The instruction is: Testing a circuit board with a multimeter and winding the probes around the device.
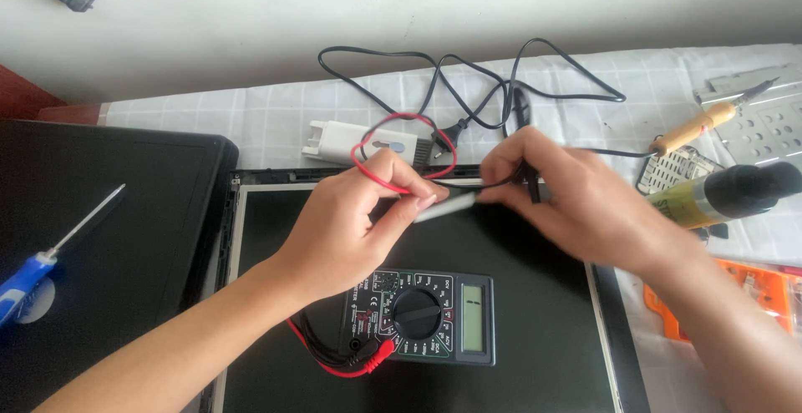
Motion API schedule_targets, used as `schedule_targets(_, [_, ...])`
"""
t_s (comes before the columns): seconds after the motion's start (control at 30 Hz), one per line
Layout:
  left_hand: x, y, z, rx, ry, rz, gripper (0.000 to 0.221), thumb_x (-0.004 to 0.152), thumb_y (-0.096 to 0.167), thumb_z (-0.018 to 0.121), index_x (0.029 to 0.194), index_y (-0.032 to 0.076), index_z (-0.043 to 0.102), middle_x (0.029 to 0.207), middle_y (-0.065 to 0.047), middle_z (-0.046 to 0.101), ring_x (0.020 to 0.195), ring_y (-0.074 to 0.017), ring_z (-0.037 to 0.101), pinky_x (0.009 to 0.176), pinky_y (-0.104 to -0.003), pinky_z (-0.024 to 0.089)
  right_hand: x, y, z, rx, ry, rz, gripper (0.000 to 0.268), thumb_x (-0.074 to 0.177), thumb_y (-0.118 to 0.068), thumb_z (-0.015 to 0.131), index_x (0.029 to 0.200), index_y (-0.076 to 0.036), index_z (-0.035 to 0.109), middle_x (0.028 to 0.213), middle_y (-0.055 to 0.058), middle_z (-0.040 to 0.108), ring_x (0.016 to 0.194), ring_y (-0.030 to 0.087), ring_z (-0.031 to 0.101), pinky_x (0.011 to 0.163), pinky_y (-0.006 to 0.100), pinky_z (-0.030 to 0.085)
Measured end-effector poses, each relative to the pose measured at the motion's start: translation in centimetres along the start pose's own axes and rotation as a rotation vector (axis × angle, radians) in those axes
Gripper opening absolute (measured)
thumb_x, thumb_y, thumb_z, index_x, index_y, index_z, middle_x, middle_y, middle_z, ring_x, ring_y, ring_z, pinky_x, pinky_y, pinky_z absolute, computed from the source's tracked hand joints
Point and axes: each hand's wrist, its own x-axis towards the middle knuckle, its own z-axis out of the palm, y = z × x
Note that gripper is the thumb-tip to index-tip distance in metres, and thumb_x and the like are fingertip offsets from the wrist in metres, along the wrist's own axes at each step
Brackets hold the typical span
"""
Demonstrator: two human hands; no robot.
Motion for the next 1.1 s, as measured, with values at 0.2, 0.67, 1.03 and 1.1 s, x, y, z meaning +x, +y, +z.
schedule_targets(0.2, [-0.2,-0.2,0.2,0.015,-0.045,0.183,0.001,0.100,0.005,0.061,0.100,0.006,0.062,0.096,-0.005,0.074,0.087,-0.0174,0.075,0.079,-0.028,0.057,-0.2,-2.2,3.2,0.393,0.139,0.055,0.029,0.087,-0.015,0.081,0.091,-0.012,0.053,0.092,0.002,0.073,0.109,0.013,0.078,0.088,0.025,0.057])
schedule_targets(0.67, [0.3,-0.3,-0.5,0.198,-0.229,0.366,0.009,0.100,0.004,0.065,0.098,0.005,0.055,0.096,-0.003,0.076,0.084,-0.0189,0.076,0.072,-0.030,0.061,-2.9,2.9,0.4,1.214,0.215,0.331,0.035,0.104,-0.016,0.055,0.072,-0.008,0.044,0.048,0.010,0.046,0.038,0.018,0.040,0.028,0.026,0.021])
schedule_targets(1.03, [0.9,-0.6,0.2,0.152,-0.266,0.022,0.005,0.097,0.016,0.065,0.094,0.014,0.061,0.104,0.005,0.082,0.095,-0.0121,0.079,0.076,-0.026,0.057,-2.7,1.8,0.6,1.098,-0.014,0.537,0.076,0.105,-0.052,0.026,0.130,0.005,0.069,0.035,0.016,0.045,0.025,0.023,0.036,0.025,0.030,0.030])
schedule_targets(1.1, [0.9,-0.7,0.2,0.149,-0.238,0.041,0.005,0.095,0.015,0.068,0.094,0.013,0.063,0.102,0.003,0.082,0.093,-0.0134,0.080,0.076,-0.026,0.059,-3.0,1.4,0.4,0.764,-0.076,0.351,0.084,0.097,-0.063,0.023,0.138,-0.006,0.069,0.040,0.015,0.054,0.033,0.018,0.046,0.033,0.026,0.041])
